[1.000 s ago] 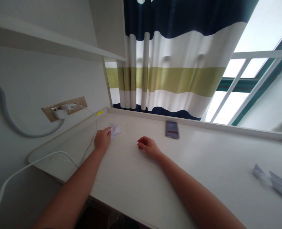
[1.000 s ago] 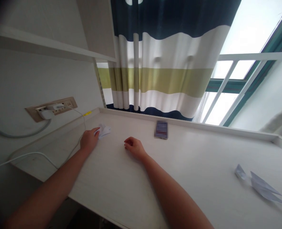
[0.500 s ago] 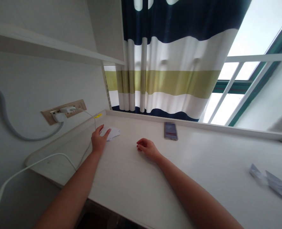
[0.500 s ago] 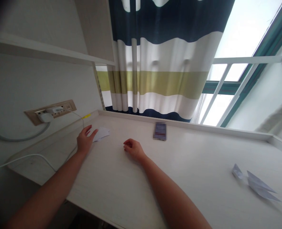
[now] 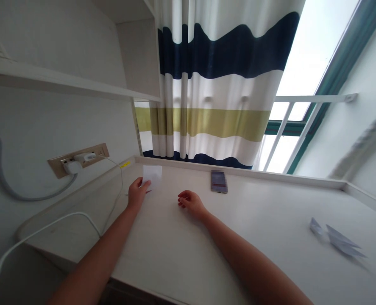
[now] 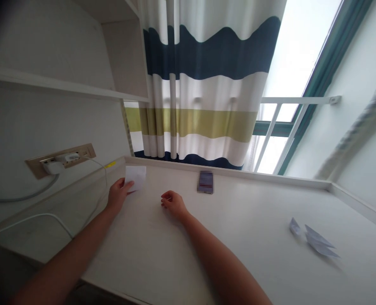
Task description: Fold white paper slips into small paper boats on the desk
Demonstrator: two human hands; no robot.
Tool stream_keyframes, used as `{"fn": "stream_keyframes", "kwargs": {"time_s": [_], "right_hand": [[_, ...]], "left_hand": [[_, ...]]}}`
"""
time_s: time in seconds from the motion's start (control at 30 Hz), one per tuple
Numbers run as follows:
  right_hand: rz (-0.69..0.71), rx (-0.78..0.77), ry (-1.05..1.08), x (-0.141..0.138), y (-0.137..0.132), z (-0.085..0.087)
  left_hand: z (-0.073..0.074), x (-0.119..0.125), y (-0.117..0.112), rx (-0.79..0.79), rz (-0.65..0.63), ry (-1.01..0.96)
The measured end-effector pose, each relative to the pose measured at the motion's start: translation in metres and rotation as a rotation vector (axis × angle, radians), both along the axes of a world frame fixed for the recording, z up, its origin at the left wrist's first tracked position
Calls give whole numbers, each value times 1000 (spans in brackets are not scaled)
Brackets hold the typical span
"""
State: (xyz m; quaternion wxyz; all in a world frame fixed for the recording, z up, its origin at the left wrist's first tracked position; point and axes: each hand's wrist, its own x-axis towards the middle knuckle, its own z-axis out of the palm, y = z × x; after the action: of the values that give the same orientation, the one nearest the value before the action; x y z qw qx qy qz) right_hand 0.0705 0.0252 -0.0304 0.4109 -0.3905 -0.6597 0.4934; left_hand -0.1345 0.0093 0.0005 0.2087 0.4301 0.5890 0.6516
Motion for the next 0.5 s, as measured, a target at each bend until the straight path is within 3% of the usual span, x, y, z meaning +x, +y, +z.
{"fn": "stream_keyframes", "kwargs": {"time_s": [0.13,0.23,0.5], "right_hand": [[-149,75,5,10,1,8],[-191,80,132,25,-1,20],[-286,54,191,91,-17,40]], "left_hand": [[10,38,-1,-62,-211,-99],[13,71,-4,-47,-340,-140],[9,143,-8,-94,-566,-175]]}}
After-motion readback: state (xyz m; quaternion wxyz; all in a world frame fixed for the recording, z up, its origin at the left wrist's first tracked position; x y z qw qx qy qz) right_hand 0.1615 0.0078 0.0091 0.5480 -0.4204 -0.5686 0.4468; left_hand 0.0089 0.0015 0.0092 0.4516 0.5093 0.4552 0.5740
